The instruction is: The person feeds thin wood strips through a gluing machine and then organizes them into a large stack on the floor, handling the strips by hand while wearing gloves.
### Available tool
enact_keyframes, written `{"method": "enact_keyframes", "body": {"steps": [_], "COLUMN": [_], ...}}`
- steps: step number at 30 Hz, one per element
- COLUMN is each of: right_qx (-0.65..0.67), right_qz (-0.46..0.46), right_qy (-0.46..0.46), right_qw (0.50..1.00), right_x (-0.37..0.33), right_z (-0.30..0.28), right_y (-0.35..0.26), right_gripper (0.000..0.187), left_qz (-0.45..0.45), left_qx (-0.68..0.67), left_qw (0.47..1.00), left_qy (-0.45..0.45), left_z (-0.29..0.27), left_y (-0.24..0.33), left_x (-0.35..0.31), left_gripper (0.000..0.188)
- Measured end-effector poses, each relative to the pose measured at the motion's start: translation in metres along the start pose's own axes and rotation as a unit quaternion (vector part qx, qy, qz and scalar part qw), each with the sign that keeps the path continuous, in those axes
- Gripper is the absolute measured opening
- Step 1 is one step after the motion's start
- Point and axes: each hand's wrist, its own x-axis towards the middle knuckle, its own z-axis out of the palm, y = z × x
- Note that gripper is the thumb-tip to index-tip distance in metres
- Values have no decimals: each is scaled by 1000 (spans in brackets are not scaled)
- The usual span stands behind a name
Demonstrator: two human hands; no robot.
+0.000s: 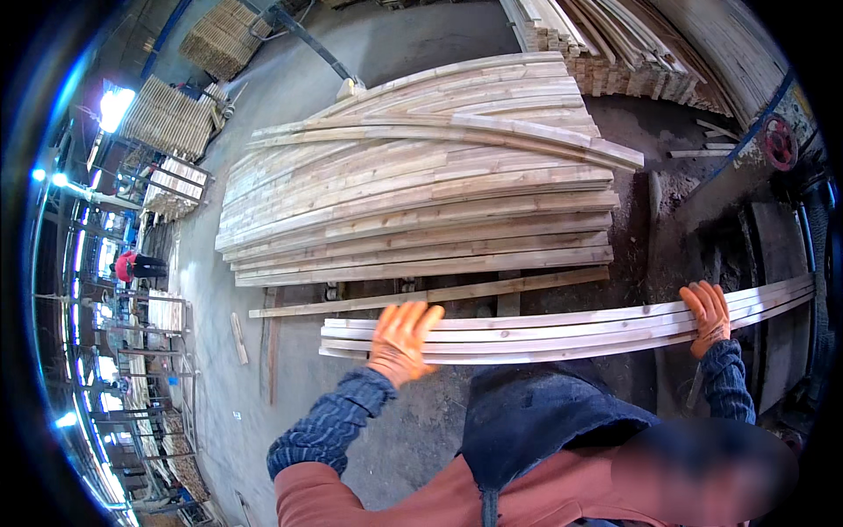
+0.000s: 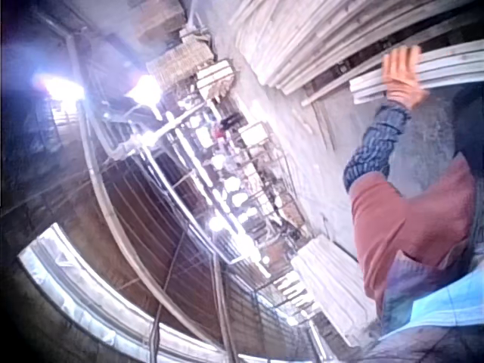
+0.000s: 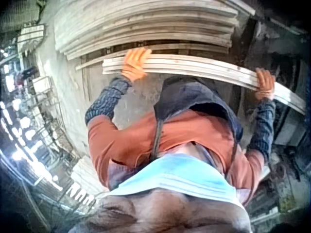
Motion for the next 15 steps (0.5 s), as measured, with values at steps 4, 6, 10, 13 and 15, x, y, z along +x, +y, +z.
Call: {"method": "enact_keyframes", "body": {"steps": [4, 6, 10, 13, 15], "right_qx": [4, 66, 176, 209, 219], "right_qz": [148, 124, -80, -154, -179], "right_qy": [15, 29, 60, 9, -7], "right_qw": [989, 990, 979, 966, 959], "right_x": [-1, 7, 36, 51, 62], "right_z": [15, -6, -26, -25, -28], "right_y": [-1, -14, -74, -128, -163], "right_gripper": [119, 109, 92, 97, 104], "left_qz": [-32, -14, -7, 35, 49], "left_qx": [-7, -35, -62, -87, -115], "left_qw": [992, 995, 989, 986, 984], "left_qy": [-125, -91, -135, -136, -131], "left_z": [2, 3, 4, 19, 19], "left_y": [7, 30, 88, 124, 144], "left_x": [14, 34, 59, 80, 93], "left_gripper": [92, 91, 88, 90, 92]}}
